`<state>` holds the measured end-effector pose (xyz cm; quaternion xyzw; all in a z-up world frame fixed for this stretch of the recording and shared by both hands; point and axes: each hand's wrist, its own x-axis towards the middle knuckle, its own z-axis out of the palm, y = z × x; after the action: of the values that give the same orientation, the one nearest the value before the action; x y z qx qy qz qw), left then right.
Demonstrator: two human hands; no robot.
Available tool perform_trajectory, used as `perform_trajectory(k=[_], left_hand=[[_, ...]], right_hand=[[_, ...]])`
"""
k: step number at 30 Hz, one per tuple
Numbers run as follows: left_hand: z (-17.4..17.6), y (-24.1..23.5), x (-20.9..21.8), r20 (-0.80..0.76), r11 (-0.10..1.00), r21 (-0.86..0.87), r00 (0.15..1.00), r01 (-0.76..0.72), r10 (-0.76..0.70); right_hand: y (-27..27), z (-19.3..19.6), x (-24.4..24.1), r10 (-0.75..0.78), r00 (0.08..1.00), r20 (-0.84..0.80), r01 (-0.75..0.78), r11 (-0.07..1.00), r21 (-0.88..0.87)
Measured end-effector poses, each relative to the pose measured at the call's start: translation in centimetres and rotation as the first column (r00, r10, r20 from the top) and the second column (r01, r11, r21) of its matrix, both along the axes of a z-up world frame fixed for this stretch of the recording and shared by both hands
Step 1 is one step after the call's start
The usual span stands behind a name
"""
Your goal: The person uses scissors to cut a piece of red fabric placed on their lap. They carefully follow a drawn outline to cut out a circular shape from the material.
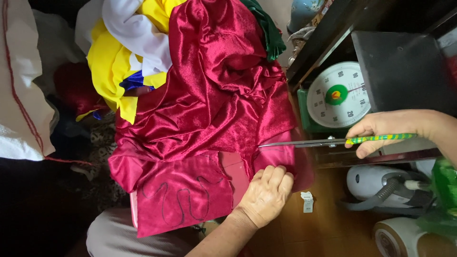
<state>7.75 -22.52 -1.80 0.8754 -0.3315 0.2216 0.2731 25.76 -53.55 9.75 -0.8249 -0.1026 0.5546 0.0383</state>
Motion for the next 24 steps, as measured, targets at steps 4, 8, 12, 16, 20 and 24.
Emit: perform_trajectory(k=[4, 8, 12, 16, 20, 24], left_hand=[[0.3, 0.1, 0.0, 0.014, 1.0, -0.021, 1.0, -0.011, 0.011], [0.7, 0.3, 0.1, 0.057, 0.999, -0.047, 0.998, -0.009, 0.012], [0.6, 0.3, 0.1, 0.043, 0.999, -0.052, 0.999, 0.0, 0.002], [0.8, 0.4, 0.0, 0.06, 0.998, -0.066, 0.998, 0.0, 0.004], [0.7, 0.4, 0.0, 0.053, 0.998, -0.059, 0.998, -0.022, 0.025], [0.7, 0.4, 0.0, 0.064, 0.996, -0.086, 0.998, -0.013, 0.019]], right_hand=[[2.2, 1.7, -0.3, -0.107, 0.994, 0.029, 0.11, 0.984, -0.139], [3.2, 2.5, 0.2, -0.041, 0.999, 0.025, 0.045, 0.983, -0.179], [3.4, 1.2, 0.9, 0.038, 0.999, 0.025, -0.036, 0.996, -0.086], [7.6, 3.2, 0.8, 0.014, 1.0, 0.017, -0.012, 0.989, -0.148], [8.5, 2.8, 0.9, -0.012, 1.0, 0.029, 0.017, 0.984, -0.175], [8.3, 2.7, 1.0, 0.025, 0.999, 0.033, -0.02, 0.989, -0.144]])
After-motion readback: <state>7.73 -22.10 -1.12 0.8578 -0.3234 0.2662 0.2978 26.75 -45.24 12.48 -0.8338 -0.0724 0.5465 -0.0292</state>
